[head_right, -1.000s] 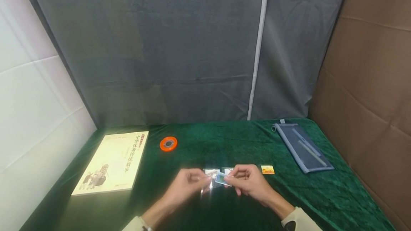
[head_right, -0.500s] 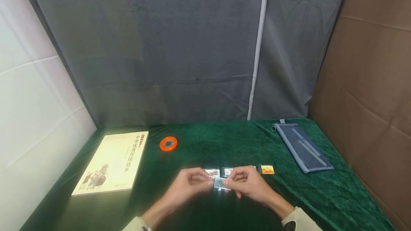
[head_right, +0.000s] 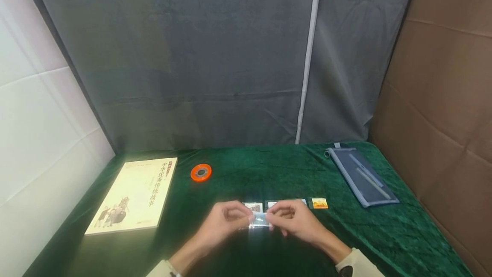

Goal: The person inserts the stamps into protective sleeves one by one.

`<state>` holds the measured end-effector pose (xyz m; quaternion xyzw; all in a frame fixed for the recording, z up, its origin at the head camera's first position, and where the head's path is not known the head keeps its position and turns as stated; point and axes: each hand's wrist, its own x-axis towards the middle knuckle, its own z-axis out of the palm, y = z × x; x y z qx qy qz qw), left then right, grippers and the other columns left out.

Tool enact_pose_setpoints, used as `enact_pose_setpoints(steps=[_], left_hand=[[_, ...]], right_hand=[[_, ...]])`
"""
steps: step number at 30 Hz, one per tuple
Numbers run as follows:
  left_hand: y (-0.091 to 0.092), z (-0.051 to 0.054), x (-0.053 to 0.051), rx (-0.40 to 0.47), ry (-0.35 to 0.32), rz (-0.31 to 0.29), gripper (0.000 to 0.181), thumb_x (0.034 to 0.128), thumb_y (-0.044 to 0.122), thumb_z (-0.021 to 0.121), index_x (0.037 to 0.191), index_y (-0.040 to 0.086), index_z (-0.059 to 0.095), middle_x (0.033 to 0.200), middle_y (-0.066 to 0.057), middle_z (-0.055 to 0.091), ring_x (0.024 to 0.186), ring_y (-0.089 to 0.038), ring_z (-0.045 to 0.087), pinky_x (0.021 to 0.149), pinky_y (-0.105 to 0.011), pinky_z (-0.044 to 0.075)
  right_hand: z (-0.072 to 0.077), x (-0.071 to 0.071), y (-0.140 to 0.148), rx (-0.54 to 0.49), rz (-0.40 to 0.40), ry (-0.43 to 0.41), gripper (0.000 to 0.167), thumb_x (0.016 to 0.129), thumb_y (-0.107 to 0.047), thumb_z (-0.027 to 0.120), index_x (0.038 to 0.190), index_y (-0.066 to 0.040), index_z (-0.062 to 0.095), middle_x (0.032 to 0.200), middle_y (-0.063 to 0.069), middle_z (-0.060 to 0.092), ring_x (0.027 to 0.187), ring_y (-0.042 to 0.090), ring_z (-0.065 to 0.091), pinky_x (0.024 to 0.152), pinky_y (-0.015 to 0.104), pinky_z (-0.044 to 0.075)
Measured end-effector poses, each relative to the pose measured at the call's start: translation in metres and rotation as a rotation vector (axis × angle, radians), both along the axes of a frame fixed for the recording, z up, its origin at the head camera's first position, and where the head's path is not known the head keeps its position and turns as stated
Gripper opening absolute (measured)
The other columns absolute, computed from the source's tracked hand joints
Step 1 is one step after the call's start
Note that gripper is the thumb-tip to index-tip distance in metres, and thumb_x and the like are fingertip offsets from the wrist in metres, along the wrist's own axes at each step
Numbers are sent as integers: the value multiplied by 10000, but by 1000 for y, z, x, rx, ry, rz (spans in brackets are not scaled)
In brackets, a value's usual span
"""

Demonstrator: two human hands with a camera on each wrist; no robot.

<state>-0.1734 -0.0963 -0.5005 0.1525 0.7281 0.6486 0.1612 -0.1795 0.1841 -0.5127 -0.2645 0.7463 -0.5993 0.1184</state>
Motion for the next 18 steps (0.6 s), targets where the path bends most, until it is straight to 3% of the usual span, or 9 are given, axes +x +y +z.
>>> enact_pose_setpoints(steps=[7, 18], left_hand=[[0, -1, -1, 13, -25, 37, 240, 951, 286, 856, 1088, 99, 794, 1055, -60, 853, 912, -179, 790, 817, -304, 600], [0, -1, 0, 25, -41, 3, 249, 952, 276, 859, 1102, 89, 795, 1076, -60, 852, 991, -208, 817, 833, -293, 630]], right_hand=[[-2, -1, 0, -45, -10, -32, 86, 1066, -118, 680, 1028, -81, 748, 844, 57, 766, 556, 12, 552, 412, 216, 411], [1, 0, -1, -23, -5, 10, 98, 1051, -120, 706, 1055, -111, 803, 867, 111, 781, 589, 2, 584, 478, 253, 504]])
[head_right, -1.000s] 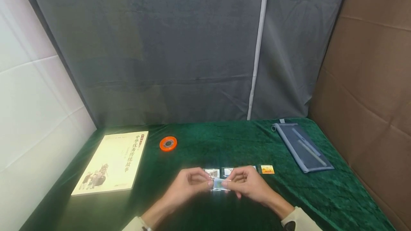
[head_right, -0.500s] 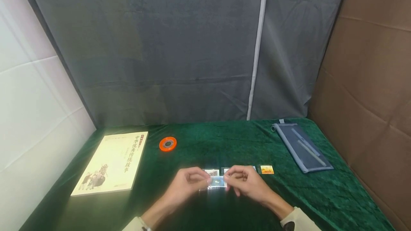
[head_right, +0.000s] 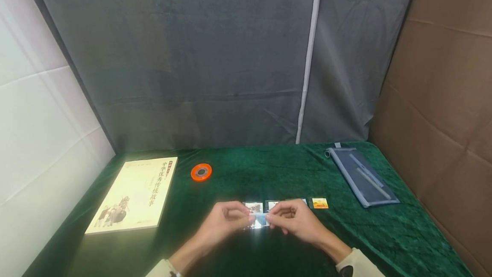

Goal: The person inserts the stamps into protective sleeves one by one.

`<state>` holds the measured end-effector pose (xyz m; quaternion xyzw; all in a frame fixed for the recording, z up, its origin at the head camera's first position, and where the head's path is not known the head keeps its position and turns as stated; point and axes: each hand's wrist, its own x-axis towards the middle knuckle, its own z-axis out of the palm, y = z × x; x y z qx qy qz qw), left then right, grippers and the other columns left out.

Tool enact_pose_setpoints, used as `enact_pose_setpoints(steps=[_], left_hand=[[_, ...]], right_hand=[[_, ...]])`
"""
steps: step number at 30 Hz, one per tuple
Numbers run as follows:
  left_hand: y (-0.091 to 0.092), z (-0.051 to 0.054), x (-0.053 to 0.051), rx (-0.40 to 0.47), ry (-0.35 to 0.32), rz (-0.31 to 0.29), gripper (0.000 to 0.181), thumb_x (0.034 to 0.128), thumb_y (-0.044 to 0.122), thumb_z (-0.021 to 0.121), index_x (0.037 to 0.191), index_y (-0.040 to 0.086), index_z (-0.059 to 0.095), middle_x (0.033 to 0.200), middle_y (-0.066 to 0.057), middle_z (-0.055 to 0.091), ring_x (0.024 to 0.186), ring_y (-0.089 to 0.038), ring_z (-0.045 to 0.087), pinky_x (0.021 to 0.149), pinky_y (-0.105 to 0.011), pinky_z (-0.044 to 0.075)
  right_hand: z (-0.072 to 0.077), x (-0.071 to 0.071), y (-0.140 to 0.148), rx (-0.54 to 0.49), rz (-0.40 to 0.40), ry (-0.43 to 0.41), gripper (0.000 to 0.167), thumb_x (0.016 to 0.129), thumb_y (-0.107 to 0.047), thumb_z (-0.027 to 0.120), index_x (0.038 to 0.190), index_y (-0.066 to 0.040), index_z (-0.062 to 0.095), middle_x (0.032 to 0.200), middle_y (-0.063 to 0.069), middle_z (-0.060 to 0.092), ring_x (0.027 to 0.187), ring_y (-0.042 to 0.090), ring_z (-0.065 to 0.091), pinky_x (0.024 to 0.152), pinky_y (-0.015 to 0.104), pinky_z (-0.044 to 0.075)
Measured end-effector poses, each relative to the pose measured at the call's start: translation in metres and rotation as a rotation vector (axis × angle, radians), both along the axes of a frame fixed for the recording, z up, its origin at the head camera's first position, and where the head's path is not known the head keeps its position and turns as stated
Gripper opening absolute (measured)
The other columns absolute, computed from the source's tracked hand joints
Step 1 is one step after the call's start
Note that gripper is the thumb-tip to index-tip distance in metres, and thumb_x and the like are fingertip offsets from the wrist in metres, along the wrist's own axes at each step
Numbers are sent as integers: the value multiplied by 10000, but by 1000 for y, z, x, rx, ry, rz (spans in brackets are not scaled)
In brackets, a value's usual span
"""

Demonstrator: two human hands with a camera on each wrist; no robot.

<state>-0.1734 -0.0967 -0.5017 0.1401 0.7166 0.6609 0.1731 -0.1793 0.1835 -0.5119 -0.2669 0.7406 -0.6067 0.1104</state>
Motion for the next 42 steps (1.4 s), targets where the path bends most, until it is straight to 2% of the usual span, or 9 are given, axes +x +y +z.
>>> enact_pose_setpoints(steps=[12, 20, 28, 36, 42], left_hand=[[0, 1, 1, -15, -10, 20, 243, 959, 293, 849, 1088, 94, 794, 1057, -66, 853, 931, -181, 805, 811, -286, 620], [1, 3, 2, -24, -5, 15, 234, 951, 287, 859, 1082, 102, 800, 1039, -71, 853, 920, -192, 810, 784, -277, 621], [1, 3, 2, -40, 11, 12, 214, 935, 256, 876, 1068, 104, 803, 1033, -59, 854, 924, -151, 805, 785, -255, 622], [1, 5, 2, -29, 16, -4, 201, 943, 258, 868, 1061, 104, 814, 1012, -66, 854, 898, -135, 799, 782, -249, 625], [1, 4, 3, -14, 25, -16, 221, 951, 246, 860, 1094, 85, 811, 1051, -74, 852, 936, -151, 814, 817, -253, 637]], right_hand=[[-1, 0, -1, 17, 1, 1, 85, 1058, -133, 702, 1040, -117, 784, 862, 47, 775, 596, 3, 581, 483, 251, 509], [-2, 0, -1, 21, 11, 31, 89, 1050, -122, 715, 1019, -138, 797, 842, 103, 760, 599, 4, 582, 490, 281, 525], [1, 1, -1, 63, 14, 38, 96, 1053, -141, 717, 1031, -164, 808, 804, 136, 722, 605, 14, 579, 508, 293, 533], [1, 1, -1, 104, 11, 38, 95, 1049, -171, 728, 1017, -182, 817, 747, 47, 690, 599, -6, 566, 504, 277, 522], [-1, 2, -1, 99, 21, 66, 104, 1040, -154, 736, 1000, -181, 829, 737, 46, 709, 586, -14, 582, 487, 293, 534]])
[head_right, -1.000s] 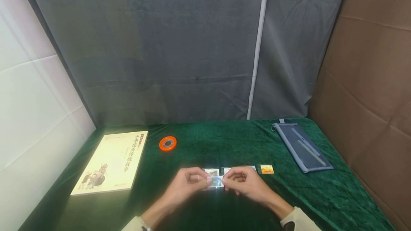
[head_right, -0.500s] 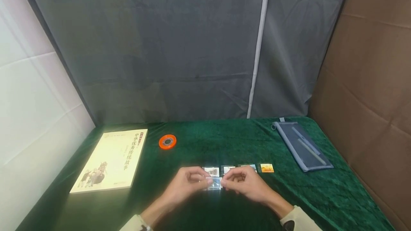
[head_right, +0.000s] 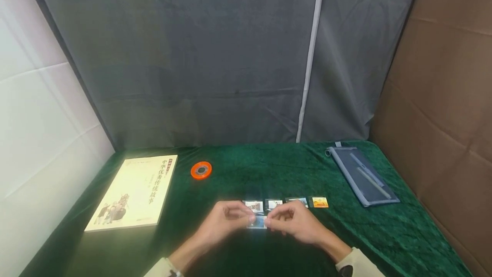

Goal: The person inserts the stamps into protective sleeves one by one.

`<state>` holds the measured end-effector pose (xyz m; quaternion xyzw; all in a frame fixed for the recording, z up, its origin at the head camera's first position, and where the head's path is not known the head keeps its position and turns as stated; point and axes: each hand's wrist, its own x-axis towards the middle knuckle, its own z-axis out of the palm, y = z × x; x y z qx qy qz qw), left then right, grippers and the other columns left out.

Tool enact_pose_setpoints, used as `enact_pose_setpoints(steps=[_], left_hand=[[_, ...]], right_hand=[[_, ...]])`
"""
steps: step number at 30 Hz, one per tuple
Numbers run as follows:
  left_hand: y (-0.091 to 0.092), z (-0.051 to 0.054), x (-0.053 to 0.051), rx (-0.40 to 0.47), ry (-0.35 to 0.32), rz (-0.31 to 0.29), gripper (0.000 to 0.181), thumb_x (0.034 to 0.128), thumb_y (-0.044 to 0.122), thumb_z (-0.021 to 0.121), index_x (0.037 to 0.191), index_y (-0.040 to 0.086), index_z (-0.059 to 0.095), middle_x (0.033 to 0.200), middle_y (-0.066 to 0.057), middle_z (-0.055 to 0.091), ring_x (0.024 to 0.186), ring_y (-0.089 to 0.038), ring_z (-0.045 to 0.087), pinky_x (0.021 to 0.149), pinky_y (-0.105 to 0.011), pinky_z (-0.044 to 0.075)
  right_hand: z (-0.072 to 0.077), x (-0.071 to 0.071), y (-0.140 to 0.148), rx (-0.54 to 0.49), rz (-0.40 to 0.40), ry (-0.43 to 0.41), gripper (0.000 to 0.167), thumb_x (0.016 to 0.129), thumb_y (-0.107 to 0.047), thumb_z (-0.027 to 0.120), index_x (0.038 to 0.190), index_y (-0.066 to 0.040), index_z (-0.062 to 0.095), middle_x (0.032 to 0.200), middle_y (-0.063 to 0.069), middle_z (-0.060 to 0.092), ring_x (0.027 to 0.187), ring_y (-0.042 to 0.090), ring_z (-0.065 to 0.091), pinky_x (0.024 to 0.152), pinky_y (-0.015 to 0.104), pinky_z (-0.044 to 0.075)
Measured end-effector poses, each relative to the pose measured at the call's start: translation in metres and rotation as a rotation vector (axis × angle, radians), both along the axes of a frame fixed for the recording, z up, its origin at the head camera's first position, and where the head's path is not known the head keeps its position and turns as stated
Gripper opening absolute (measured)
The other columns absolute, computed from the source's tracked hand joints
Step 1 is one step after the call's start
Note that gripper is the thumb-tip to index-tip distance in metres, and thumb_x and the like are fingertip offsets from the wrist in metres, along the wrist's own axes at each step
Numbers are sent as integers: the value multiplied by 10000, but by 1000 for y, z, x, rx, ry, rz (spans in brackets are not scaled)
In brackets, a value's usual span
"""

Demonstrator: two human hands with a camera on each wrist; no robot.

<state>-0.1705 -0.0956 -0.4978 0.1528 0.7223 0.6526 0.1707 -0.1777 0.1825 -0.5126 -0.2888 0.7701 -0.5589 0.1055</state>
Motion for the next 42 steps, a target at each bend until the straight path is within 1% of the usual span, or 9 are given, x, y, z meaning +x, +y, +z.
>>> enact_pose_setpoints(steps=[10, 14, 18, 20, 24, 29, 32, 37, 42], left_hand=[[0, 1, 1, -8, 29, 6, 195, 953, 234, 856, 1074, 87, 811, 1034, -83, 853, 937, -143, 810, 816, -252, 617], [2, 0, 2, -25, 55, 0, 147, 953, 236, 854, 1055, 134, 828, 1016, -71, 853, 923, -129, 805, 819, -258, 613], [3, -2, 2, -13, 58, -11, 129, 957, 233, 850, 1053, 149, 831, 1026, -64, 853, 937, -145, 812, 825, -260, 623], [2, -3, 1, -4, 58, -13, 139, 960, 237, 849, 1062, 145, 829, 1042, -60, 853, 953, -157, 816, 828, -266, 626], [-4, 1, -5, -6, 69, 4, 179, 972, 279, 838, 1088, 144, 821, 1052, -50, 854, 936, -161, 809, 816, -285, 619], [-28, 19, -17, -36, 95, 50, 216, 986, 318, 821, 1112, 143, 813, 1055, -60, 853, 954, -228, 813, 843, -326, 642], [-49, 31, -26, -120, 167, 45, 185, 997, 320, 810, 1122, 183, 815, 1071, -33, 848, 1004, -267, 809, 873, -317, 648], [-86, 44, -38, -311, 334, 4, 212, 999, 227, 809, 1199, 161, 782, 1039, -17, 812, 948, -228, 792, 829, -251, 635], [-110, 48, -46, -448, 397, -48, 258, 977, 137, 819, 1223, 94, 751, 968, -18, 786, 844, -149, 766, 770, -239, 618]], right_hand=[[2, 1, -2, 6, -1, -15, 86, 1033, -174, 752, 997, -170, 830, 729, 32, 711, 591, -1, 597, 498, 294, 545], [2, 1, -3, 21, -9, -54, 76, 1040, -190, 746, 1084, -164, 802, 802, 0, 737, 618, 24, 622, 522, 296, 562], [6, 0, -9, 11, -12, -79, 180, 1038, -197, 751, 1206, -135, 746, 910, 13, 763, 615, 37, 623, 527, 295, 563], [11, -3, -14, 8, 2, -59, 204, 1032, -199, 760, 1226, -141, 735, 948, 25, 767, 615, 35, 613, 540, 292, 562], [26, -13, -29, 29, 32, 56, 123, 1029, -211, 765, 1152, -201, 762, 996, 23, 788, 688, 44, 633, 603, 287, 568], [45, -31, -52, 73, 19, 149, 58, 1036, -248, 760, 1090, -240, 781, 1005, 4, 800, 653, 49, 609, 572, 268, 539], [51, -41, -72, 101, 8, 152, 66, 1032, -285, 767, 1086, -250, 784, 1005, -10, 802, 553, 24, 521, 507, 245, 487], [46, -52, -111, 151, -20, 147, 81, 1001, -318, 804, 1054, -260, 788, 959, -52, 807, 548, 27, 537, 516, 234, 485], [36, -55, -141, 215, -26, 133, 86, 987, -303, 821, 1017, -228, 790, 901, -78, 805, 620, 58, 635, 597, 246, 547]])
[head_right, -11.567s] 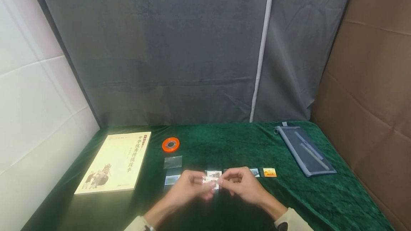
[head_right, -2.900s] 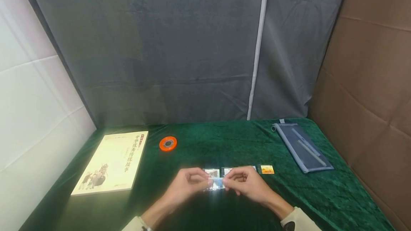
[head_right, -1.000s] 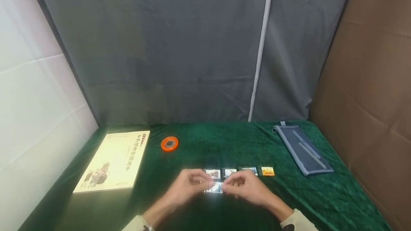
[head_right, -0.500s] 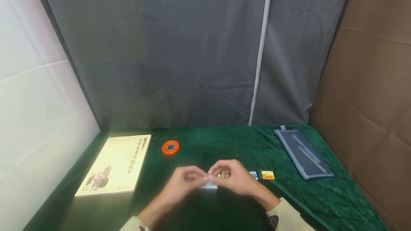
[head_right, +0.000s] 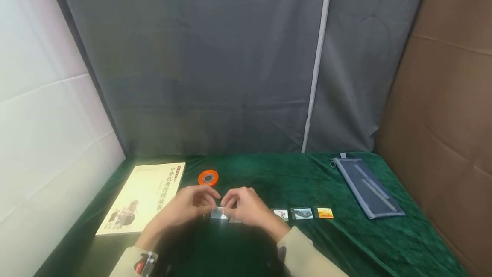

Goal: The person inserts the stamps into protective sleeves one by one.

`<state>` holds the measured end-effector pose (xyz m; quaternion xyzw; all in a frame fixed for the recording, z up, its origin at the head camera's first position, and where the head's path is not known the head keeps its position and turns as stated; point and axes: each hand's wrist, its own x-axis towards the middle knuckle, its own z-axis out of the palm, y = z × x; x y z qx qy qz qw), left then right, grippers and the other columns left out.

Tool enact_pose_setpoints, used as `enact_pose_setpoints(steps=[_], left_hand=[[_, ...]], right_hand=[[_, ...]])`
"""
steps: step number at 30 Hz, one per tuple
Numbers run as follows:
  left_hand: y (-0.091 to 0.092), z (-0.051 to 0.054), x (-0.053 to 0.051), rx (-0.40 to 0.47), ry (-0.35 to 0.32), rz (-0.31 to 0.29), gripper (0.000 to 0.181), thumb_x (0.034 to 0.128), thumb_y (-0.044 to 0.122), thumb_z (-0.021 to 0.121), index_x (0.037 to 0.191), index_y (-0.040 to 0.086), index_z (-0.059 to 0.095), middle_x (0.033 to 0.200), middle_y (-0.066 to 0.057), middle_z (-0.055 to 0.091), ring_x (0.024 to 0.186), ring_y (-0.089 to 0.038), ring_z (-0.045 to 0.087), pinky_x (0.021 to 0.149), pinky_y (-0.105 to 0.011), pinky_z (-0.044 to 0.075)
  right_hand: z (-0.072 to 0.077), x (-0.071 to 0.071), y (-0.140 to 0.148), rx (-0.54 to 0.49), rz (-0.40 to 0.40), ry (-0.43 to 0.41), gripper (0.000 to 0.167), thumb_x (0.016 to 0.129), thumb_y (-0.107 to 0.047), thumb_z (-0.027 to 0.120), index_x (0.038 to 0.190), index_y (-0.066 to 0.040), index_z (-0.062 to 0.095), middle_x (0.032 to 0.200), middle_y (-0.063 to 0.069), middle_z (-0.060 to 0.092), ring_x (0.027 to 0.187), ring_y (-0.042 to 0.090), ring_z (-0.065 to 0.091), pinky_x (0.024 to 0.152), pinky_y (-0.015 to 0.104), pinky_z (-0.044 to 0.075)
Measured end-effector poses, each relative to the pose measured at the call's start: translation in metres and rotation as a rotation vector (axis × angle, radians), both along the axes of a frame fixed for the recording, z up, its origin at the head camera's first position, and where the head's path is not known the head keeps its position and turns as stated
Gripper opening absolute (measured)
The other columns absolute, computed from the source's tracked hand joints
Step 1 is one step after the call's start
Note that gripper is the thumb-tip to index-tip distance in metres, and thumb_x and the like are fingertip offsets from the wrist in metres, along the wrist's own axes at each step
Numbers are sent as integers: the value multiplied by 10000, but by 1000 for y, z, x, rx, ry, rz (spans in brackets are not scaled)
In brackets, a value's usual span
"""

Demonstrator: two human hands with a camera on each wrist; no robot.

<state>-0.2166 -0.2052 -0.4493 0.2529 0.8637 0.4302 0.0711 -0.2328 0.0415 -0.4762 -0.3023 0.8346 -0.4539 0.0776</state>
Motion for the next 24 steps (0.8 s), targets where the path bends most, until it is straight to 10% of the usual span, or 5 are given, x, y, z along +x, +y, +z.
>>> enact_pose_setpoints(steps=[12, 24], left_hand=[[-3, -1, -9, -119, -23, 11, 153, 944, 72, 830, 1087, 98, 781, 896, 0, 778, 772, -126, 692, 714, -247, 553], [-1, -12, -11, -268, 135, 108, 256, 840, 184, 950, 1056, 190, 813, 1041, -10, 701, 823, -135, 606, 739, -283, 489]], right_hand=[[-5, 2, -14, 184, -71, 113, 160, 947, -326, 866, 1053, -233, 792, 892, -128, 736, 779, -11, 631, 697, 225, 539], [-7, 9, -19, 325, -191, 230, 360, 907, -450, 886, 1181, -243, 778, 990, -94, 670, 867, 63, 596, 645, 255, 483]])
